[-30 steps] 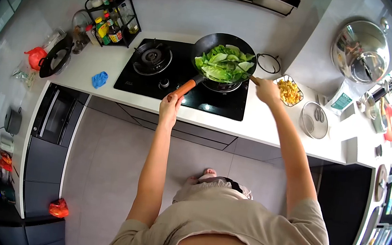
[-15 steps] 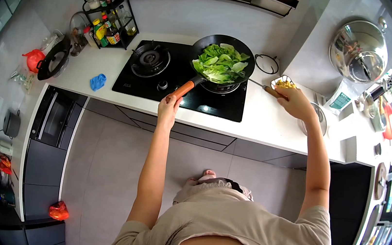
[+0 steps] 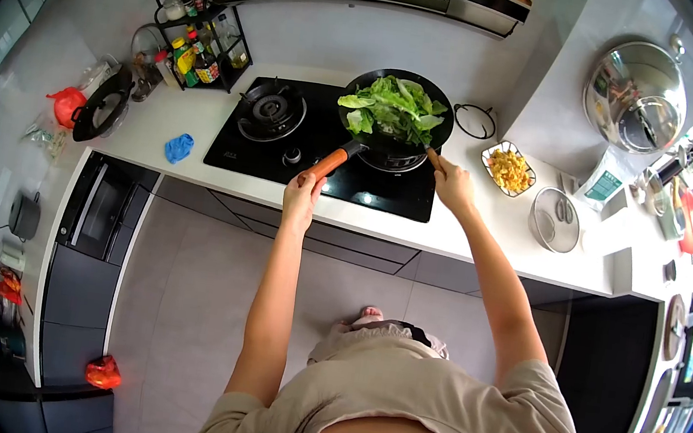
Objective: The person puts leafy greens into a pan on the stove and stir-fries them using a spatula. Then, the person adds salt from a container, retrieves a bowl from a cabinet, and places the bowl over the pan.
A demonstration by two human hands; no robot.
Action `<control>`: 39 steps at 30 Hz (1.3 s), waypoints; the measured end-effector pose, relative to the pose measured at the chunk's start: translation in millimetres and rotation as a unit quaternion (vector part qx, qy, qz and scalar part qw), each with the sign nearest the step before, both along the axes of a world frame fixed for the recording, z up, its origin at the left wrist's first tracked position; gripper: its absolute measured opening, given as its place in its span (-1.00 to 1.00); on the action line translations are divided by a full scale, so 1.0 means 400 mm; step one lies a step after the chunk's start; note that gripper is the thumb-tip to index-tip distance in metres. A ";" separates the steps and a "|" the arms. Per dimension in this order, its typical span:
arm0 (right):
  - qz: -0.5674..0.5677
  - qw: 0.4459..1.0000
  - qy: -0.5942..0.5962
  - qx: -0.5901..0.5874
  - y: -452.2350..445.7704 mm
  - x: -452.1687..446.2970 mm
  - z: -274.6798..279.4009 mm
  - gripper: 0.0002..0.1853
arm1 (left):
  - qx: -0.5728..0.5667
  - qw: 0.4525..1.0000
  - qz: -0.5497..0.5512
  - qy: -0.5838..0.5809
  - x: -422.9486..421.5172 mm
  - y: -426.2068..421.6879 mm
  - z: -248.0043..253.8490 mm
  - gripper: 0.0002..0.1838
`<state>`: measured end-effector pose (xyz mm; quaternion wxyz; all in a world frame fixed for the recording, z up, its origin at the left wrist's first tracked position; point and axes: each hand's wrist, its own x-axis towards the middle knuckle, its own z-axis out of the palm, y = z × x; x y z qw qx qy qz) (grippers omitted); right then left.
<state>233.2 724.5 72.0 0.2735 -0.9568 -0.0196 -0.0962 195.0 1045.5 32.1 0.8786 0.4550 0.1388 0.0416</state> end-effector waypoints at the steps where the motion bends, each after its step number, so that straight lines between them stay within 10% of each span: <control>1: -0.003 0.999 0.030 -0.018 -0.001 0.014 0.030 -0.65 | 0.000 1.000 -0.002 0.001 -0.004 -0.003 0.007 -0.73; 18: 0.019 0.975 0.119 -0.186 -0.048 0.051 0.126 -0.45 | 0.009 1.000 0.007 -0.003 -0.015 -0.011 0.020 -0.73; 39: 0.043 0.987 0.100 -0.120 -0.002 -0.026 0.172 -0.57 | 0.018 1.000 -0.005 0.007 -0.009 -0.004 0.023 -0.70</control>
